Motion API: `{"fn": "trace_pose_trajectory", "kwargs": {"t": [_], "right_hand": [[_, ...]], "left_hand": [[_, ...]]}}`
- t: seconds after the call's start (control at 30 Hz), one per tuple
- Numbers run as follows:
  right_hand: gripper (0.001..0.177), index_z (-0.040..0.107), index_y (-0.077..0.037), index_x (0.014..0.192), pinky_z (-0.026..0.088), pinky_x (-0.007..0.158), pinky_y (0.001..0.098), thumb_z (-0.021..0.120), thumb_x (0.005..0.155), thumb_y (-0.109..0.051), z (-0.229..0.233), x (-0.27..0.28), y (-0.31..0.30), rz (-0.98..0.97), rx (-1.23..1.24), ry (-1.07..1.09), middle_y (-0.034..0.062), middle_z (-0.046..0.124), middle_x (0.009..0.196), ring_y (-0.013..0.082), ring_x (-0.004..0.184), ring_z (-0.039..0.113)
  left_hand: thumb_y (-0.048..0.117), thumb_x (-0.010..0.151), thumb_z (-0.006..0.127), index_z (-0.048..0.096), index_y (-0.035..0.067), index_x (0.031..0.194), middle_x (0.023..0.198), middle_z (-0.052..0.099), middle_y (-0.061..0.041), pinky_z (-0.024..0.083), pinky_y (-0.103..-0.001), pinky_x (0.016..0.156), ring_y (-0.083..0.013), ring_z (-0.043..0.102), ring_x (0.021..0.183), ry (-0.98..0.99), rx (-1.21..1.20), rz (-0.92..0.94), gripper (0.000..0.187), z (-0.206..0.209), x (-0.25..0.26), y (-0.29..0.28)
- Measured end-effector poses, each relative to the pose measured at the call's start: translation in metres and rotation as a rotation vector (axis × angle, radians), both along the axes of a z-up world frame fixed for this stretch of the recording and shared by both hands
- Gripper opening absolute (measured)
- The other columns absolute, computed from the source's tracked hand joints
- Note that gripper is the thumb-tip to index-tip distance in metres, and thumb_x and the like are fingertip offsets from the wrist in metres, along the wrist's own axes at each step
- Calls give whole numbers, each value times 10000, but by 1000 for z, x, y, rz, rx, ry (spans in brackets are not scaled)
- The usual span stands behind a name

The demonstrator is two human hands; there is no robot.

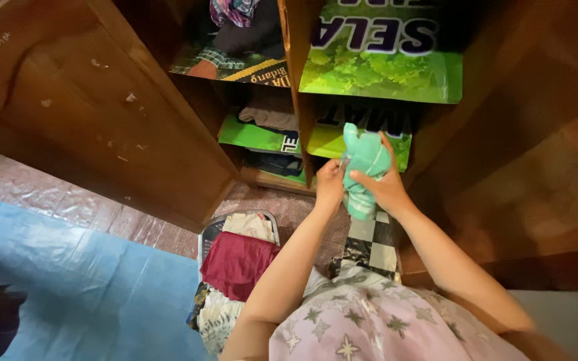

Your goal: The person folds various garments from a laundry basket and places them into a wooden cabinet. After folding, the person wipes the cabinet shelves with a cloth and closes the cabinet door.

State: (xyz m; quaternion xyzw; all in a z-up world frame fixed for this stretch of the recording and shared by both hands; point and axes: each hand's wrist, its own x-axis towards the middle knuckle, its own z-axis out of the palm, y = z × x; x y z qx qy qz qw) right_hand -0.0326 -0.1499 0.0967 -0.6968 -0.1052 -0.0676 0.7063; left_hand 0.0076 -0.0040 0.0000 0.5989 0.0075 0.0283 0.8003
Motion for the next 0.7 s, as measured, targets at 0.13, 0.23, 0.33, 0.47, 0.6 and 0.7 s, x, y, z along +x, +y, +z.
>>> {"fn": "trace_pose_trajectory", "kwargs": {"t": [0.13, 0.23, 0.33, 0.47, 0.6, 0.7], "right_hand": [[864, 403, -127, 1546, 480, 1090, 408, 850, 806, -113, -6, 37, -21, -134, -119, -81, 141, 562, 1456, 231, 1306, 563], [827, 413, -98, 1545, 432, 1194, 421, 807, 824, -9, -7, 87, -52, -274, -194, -283, 160, 565, 1495, 278, 1392, 542], [884, 361, -98, 1584, 362, 1202, 475, 802, 828, 24, 0, 151, -89, -437, -282, -255, 227, 430, 1539, 376, 1430, 441], [936, 335, -142, 1652, 319, 1246, 526, 740, 834, 68, 6, 210, -131, -617, -602, -349, 266, 357, 1561, 487, 1437, 376], [892, 392, -175, 1663, 363, 1183, 554, 719, 866, 54, 9, 240, -158, -589, -923, -216, 282, 314, 1605, 545, 1400, 366], [951, 388, -108, 1624, 366, 1129, 582, 739, 757, 64, -8, 248, -162, -560, -1196, -191, 313, 280, 1593, 560, 1379, 348]], "left_hand": [[132, 940, 783, 671, -40, 985, 911, 723, -92, 507, -259, 688, -107, 621, 764, -24, 220, 134, 211, -1, 26, -10], [186, 876, 825, 577, 34, 1142, 1125, 671, -101, 537, -273, 788, -140, 638, 861, -174, 146, 179, 394, 7, 48, -17], [228, 872, 813, 567, 81, 1229, 1253, 662, -124, 528, -355, 845, -220, 649, 1057, -177, 488, 142, 458, 21, 66, -11], [237, 847, 822, 573, 101, 1253, 1232, 641, -164, 516, -429, 956, -331, 631, 1143, -315, 608, 208, 495, 40, 82, -7], [249, 849, 817, 562, 102, 1281, 1238, 625, -184, 480, -450, 1003, -376, 589, 1172, -327, 707, 174, 523, 56, 87, 0], [254, 848, 803, 550, 108, 1300, 1265, 603, -195, 467, -458, 1012, -392, 570, 1187, -265, 757, 115, 538, 57, 84, 7]]}}
